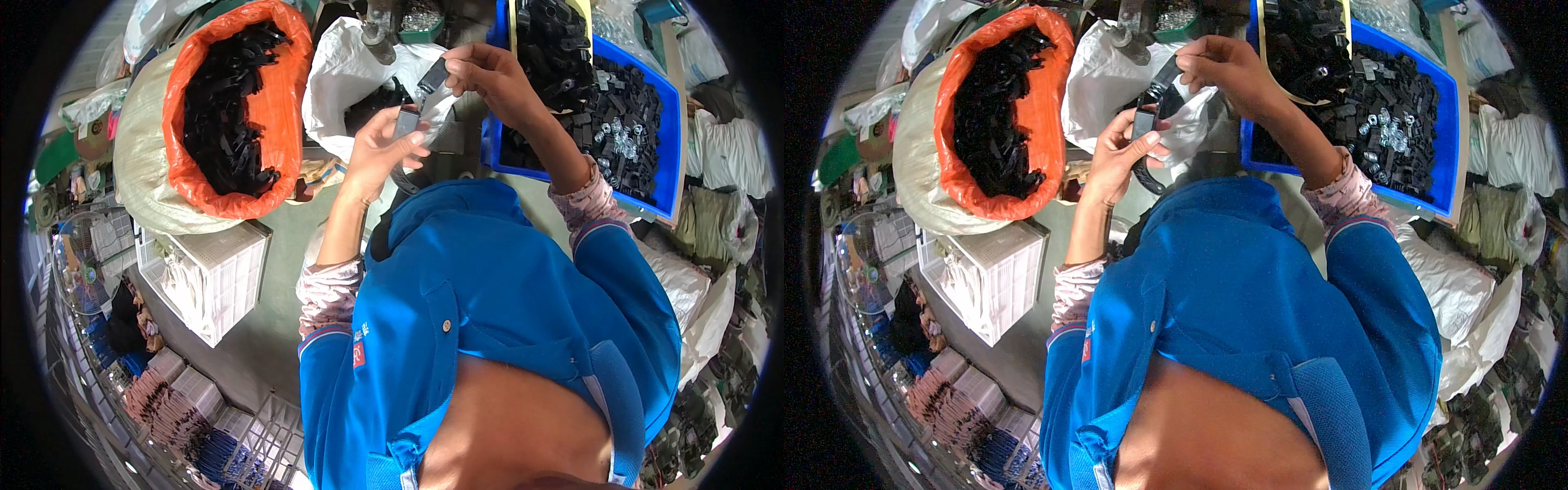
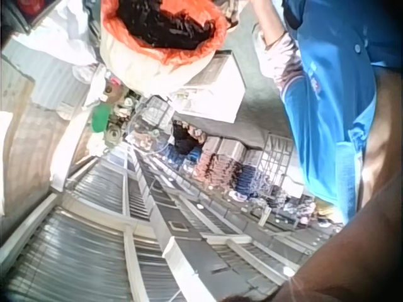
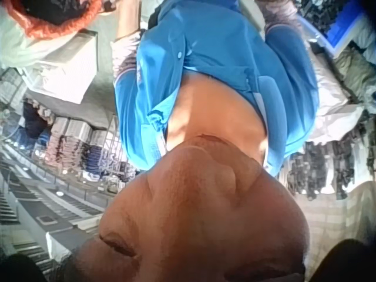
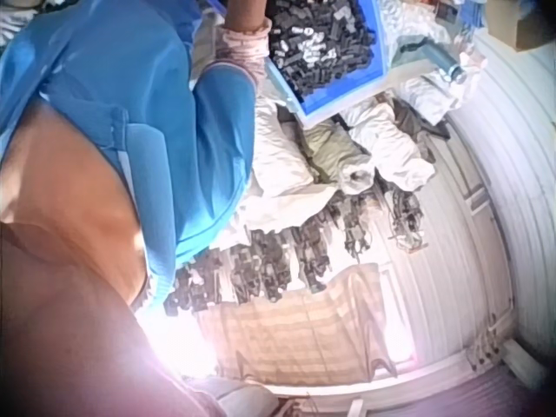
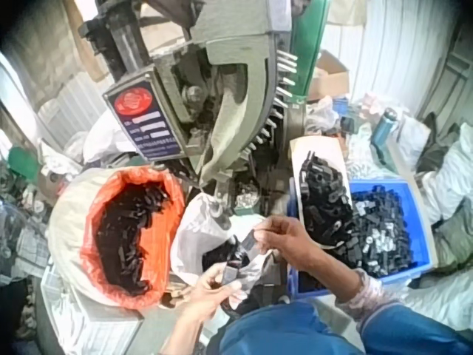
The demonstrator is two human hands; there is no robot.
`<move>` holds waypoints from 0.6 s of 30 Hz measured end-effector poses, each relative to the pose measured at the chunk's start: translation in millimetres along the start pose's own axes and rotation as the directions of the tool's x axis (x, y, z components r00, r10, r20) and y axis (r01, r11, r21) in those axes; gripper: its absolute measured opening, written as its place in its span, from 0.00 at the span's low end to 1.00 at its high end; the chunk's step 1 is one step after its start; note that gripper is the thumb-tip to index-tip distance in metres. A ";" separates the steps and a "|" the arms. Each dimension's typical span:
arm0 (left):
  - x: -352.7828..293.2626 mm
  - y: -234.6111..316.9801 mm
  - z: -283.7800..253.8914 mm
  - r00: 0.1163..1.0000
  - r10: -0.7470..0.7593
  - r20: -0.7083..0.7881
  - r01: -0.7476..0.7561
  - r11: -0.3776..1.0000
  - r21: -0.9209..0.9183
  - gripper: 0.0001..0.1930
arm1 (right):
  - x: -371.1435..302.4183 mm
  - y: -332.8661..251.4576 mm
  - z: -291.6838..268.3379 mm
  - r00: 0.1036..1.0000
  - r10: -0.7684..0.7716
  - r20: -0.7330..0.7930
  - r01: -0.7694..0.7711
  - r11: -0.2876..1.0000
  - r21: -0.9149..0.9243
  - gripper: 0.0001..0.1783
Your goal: The person picks small black plastic components from a blue bin, attaches a metal spring to each, and places the assembled units into a white sack. The process is repeated continuously.
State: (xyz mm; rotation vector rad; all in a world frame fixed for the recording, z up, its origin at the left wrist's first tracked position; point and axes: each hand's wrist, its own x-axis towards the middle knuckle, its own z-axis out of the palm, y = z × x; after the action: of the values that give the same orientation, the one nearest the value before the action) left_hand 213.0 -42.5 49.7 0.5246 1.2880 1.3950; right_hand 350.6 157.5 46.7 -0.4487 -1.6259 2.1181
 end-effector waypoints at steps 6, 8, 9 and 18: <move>-0.8 -4.8 8.0 0.996 -0.054 0.067 0.052 0.998 0.024 0.20 | -2.3 0.1 -6.9 0.999 0.018 0.030 -0.014 0.992 -0.124 0.16; 0.7 -4.4 9.7 0.995 -0.064 0.079 0.060 0.997 0.054 0.20 | -2.7 0.4 -8.8 0.999 0.022 0.036 -0.017 0.991 -0.134 0.15; 1.4 -4.1 10.6 0.994 -0.070 0.081 0.065 0.996 0.061 0.20 | -2.9 0.3 -9.7 0.999 0.024 0.039 -0.018 0.990 -0.138 0.15; 10.0 -7.1 15.9 0.988 -0.041 0.149 0.051 0.997 -0.063 0.23 | 1.0 -3.7 -23.6 0.995 0.043 0.086 -0.024 0.977 -0.213 0.14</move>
State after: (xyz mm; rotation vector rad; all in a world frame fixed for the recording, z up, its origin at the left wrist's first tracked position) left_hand 226.7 -28.7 44.9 0.5391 1.1245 1.3310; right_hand 362.1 178.3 44.1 -0.4560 -1.9190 2.0236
